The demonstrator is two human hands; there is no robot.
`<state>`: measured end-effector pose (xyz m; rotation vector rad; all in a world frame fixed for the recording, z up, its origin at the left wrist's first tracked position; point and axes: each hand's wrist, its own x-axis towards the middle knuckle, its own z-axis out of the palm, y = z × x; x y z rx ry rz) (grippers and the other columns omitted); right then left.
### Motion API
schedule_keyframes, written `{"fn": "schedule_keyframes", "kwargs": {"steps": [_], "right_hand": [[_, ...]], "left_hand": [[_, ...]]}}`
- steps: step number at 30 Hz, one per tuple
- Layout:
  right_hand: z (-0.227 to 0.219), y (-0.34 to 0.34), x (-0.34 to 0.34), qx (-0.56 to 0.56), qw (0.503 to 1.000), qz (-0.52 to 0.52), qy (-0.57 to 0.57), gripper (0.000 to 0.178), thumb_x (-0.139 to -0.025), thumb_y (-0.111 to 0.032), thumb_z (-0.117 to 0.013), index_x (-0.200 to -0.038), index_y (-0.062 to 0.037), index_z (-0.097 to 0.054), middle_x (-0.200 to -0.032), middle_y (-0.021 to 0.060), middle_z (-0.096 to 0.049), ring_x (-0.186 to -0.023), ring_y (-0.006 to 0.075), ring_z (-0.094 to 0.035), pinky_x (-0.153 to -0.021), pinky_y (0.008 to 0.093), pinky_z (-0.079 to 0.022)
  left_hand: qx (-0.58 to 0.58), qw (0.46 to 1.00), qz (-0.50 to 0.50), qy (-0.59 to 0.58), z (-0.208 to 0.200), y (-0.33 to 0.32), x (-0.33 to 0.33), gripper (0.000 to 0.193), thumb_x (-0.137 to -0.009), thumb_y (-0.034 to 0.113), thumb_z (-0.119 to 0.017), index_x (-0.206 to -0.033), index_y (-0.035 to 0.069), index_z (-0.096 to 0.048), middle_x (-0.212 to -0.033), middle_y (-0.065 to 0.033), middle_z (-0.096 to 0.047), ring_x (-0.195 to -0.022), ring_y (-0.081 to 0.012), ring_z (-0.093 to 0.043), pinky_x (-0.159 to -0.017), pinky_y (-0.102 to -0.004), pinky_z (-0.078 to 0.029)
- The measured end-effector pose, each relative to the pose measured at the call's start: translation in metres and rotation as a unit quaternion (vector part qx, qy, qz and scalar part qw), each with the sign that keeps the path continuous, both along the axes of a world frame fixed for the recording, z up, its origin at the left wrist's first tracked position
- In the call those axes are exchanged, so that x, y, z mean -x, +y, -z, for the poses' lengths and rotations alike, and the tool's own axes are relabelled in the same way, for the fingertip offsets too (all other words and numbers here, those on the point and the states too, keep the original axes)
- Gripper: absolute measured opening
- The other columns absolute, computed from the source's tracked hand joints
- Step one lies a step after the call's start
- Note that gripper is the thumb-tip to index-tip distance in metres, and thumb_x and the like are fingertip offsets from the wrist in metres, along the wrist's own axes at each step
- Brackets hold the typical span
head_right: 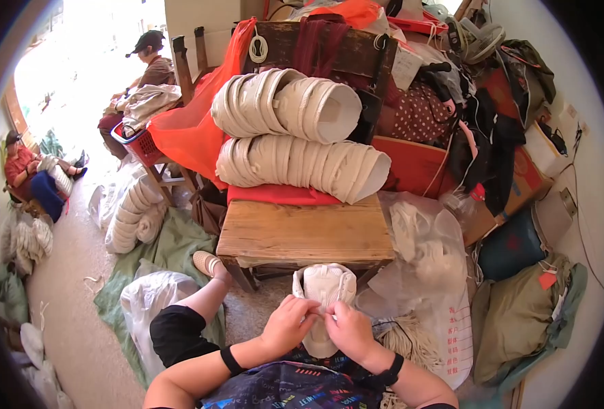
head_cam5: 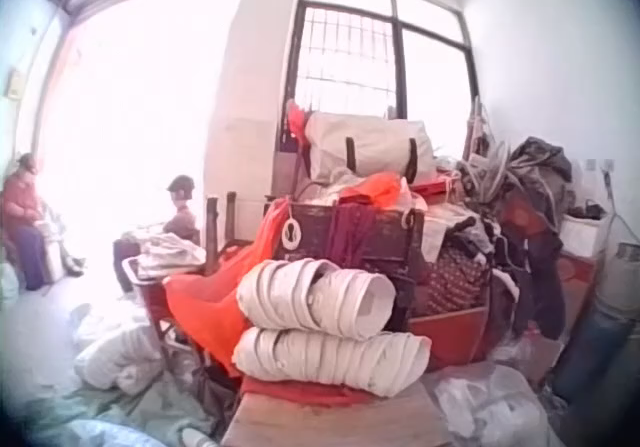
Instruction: Insert shoe laces into a white shoe upper during manufacturing assembly.
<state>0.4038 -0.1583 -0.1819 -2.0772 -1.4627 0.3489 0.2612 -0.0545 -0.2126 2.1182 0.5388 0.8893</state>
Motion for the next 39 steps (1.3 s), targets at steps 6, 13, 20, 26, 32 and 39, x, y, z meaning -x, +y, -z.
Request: {"fn": "schedule_keyframes", "kwargs": {"steps": [6, 13, 20, 26, 32, 39], "right_hand": [[-0.014, -0.003, -0.01, 0.022, 0.999, -0.024, -0.036, 0.016, -0.086, -0.02, -0.065, -0.094, -0.007, -0.059, -0.084, 0.0144, -0.068, -0.075, 0.0366, -0.065, -0.063, 0.0466, -0.051], [-0.01, 0.002, -0.005, 0.018, 0.999, -0.017, 0.027, 0.019, -0.086, -0.021, -0.067, -0.094, -0.0058, -0.059, -0.085, 0.0145, -0.068, -0.077, 0.037, -0.065, -0.064, 0.0451, -0.05], [-0.017, -0.009, -0.007, 0.046, 0.995, -0.008, 0.088, 0.02, -0.085, -0.019, -0.069, -0.093, -0.0037, -0.059, -0.087, 0.0164, -0.067, -0.081, 0.0355, -0.066, -0.07, 0.0417, -0.051], [-0.013, -0.004, 0.004, 0.029, 0.999, -0.002, 0.019, 0.015, -0.084, -0.015, -0.068, -0.092, -0.0042, -0.06, -0.085, 0.0175, -0.066, -0.077, 0.037, -0.064, -0.068, 0.0432, -0.05], [-0.016, -0.007, 0.003, 0.032, 0.999, 0.006, 0.042, 0.016, -0.085, -0.015, -0.068, -0.093, -0.0032, -0.061, -0.08, 0.0169, -0.066, -0.074, 0.0345, -0.065, -0.066, 0.0411, -0.051], [-0.021, -0.043, -0.034, 0.097, 0.982, 0.045, 0.152, 0.016, -0.086, -0.014, -0.066, -0.095, -0.0016, -0.062, -0.072, 0.0079, -0.065, -0.063, 0.0146, -0.06, -0.059, 0.0306, -0.047]], "left_hand": [[-0.072, 0.996, 0.039, 0.018, -0.004, 0.006, -0.012, 0.02, -0.081, 0.009, -0.067, -0.099, 0.007, -0.058, -0.087, -0.0097, -0.06, -0.087, -0.0314, -0.057, -0.077, -0.0402, -0.049], [-0.158, 0.98, 0.076, 0.09, -0.005, 0.009, -0.006, 0.017, -0.082, 0.009, -0.059, -0.096, 0.002, -0.054, -0.091, -0.0109, -0.055, -0.089, -0.0303, -0.054, -0.08, -0.0397, -0.045], [-0.28, 0.934, -0.063, 0.215, -0.028, 0.009, 0.02, 0.039, -0.078, 0.011, -0.056, -0.115, 0.0, -0.054, -0.092, -0.0102, -0.053, -0.09, -0.0273, -0.052, -0.073, -0.0372, -0.042], [-0.195, 0.977, 0.027, 0.08, 0.004, 0.011, 0.002, 0.023, -0.079, 0.018, -0.068, -0.094, 0.006, -0.056, -0.092, -0.0114, -0.051, -0.092, -0.0295, -0.05, -0.077, -0.038, -0.047], [-0.245, 0.963, 0.03, 0.105, 0.004, 0.014, -0.003, 0.016, -0.076, 0.017, -0.06, -0.086, 0.005, -0.056, -0.09, -0.0116, -0.05, -0.092, -0.0287, -0.05, -0.077, -0.0369, -0.045], [-0.333, 0.911, -0.167, 0.178, 0.02, 0.104, 0.117, 0.016, -0.079, 0.012, -0.059, -0.095, 0.009, -0.058, -0.093, -0.0106, -0.052, -0.091, -0.0291, -0.052, -0.074, -0.0419, -0.043]]}}
